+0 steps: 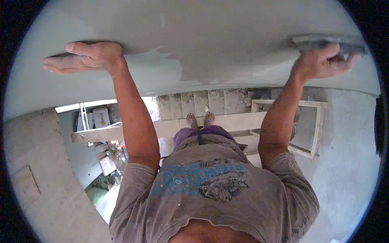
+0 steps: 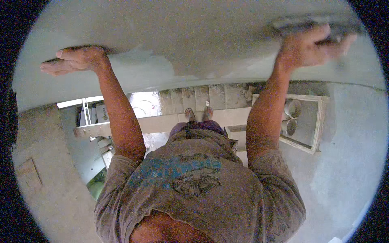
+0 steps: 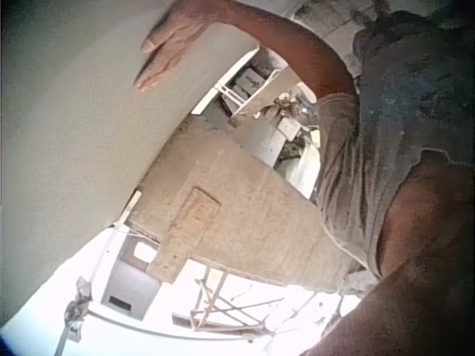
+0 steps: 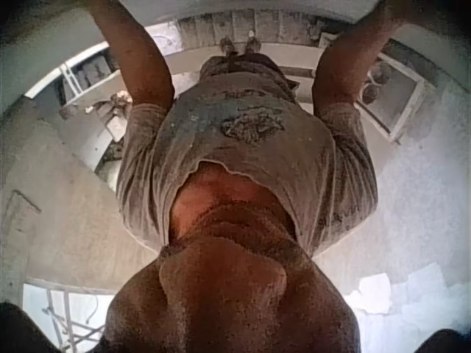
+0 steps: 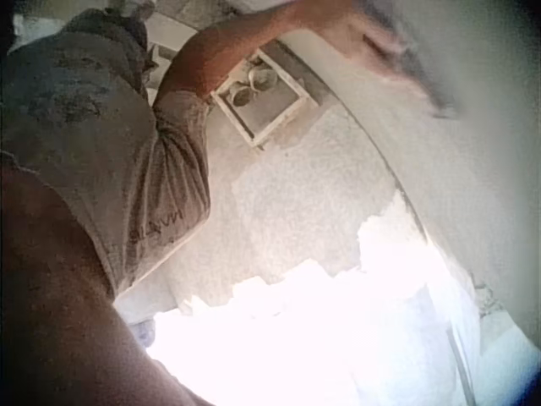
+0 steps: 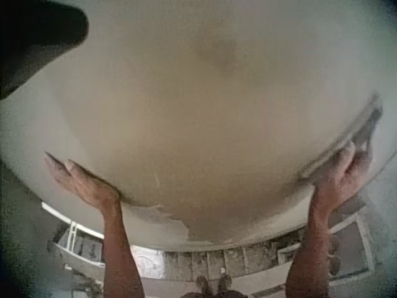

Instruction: The person smooths a plastered wall by rubbing its surface with a float.

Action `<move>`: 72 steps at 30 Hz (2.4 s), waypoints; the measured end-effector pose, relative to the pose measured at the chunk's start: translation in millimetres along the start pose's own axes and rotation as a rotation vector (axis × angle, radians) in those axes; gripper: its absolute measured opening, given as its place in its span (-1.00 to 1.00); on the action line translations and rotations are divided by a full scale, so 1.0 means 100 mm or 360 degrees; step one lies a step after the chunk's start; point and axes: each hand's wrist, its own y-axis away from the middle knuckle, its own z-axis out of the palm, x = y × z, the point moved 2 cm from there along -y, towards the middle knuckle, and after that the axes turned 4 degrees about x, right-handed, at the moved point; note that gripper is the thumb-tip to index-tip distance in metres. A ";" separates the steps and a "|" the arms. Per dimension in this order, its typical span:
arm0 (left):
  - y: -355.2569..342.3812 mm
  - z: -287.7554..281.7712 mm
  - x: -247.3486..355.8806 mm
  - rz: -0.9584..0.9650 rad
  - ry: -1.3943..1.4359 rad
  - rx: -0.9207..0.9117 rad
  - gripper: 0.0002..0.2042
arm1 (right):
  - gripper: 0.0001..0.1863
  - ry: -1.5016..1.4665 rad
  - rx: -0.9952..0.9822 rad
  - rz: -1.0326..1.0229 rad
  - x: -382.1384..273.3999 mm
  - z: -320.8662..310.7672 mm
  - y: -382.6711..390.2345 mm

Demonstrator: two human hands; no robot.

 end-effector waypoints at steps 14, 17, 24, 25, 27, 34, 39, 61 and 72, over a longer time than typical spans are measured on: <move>-0.04 -0.01 -0.21 0.0091 -0.0038 0.0068 -0.31 | -0.40 -0.0238 0.0212 0.0371 0.02 0.02 0.54; -0.03 -0.03 -0.19 0.0101 -0.0089 0.0112 -0.36 | -0.46 0.0095 0.0152 -0.0051 -0.67 0.21 0.51; -0.01 -0.20 -0.34 0.0033 0.0142 -0.0049 -0.32 | -0.37 0.0153 -0.0198 -0.0252 -1.29 0.21 2.02; -0.03 -0.23 -0.44 -0.0009 0.0228 -0.0096 -0.30 | -0.39 0.0173 0.0035 -0.0145 -1.15 0.18 2.00; -0.32 -0.28 -0.75 0.0002 0.0186 0.0011 -0.28 | -0.44 0.0478 0.0327 0.0270 -0.81 0.22 1.64; -0.66 -0.27 -1.26 -0.0101 -0.0137 0.0117 -0.31 | -0.45 0.0251 0.0196 -0.0021 -1.45 0.49 0.94; -0.62 -0.26 -1.21 -0.0081 -0.0062 0.0109 -0.32 | -0.45 0.0103 -0.0355 0.0010 -1.57 0.38 1.93; -0.59 -0.17 -1.34 -0.0077 0.0035 0.0002 -0.33 | -0.47 0.0278 0.0643 0.0403 -0.69 0.32 0.57; -0.69 -0.14 -1.33 0.0008 0.0198 -0.0117 -0.32 | -0.42 0.0297 0.0090 0.0204 -1.36 0.29 1.59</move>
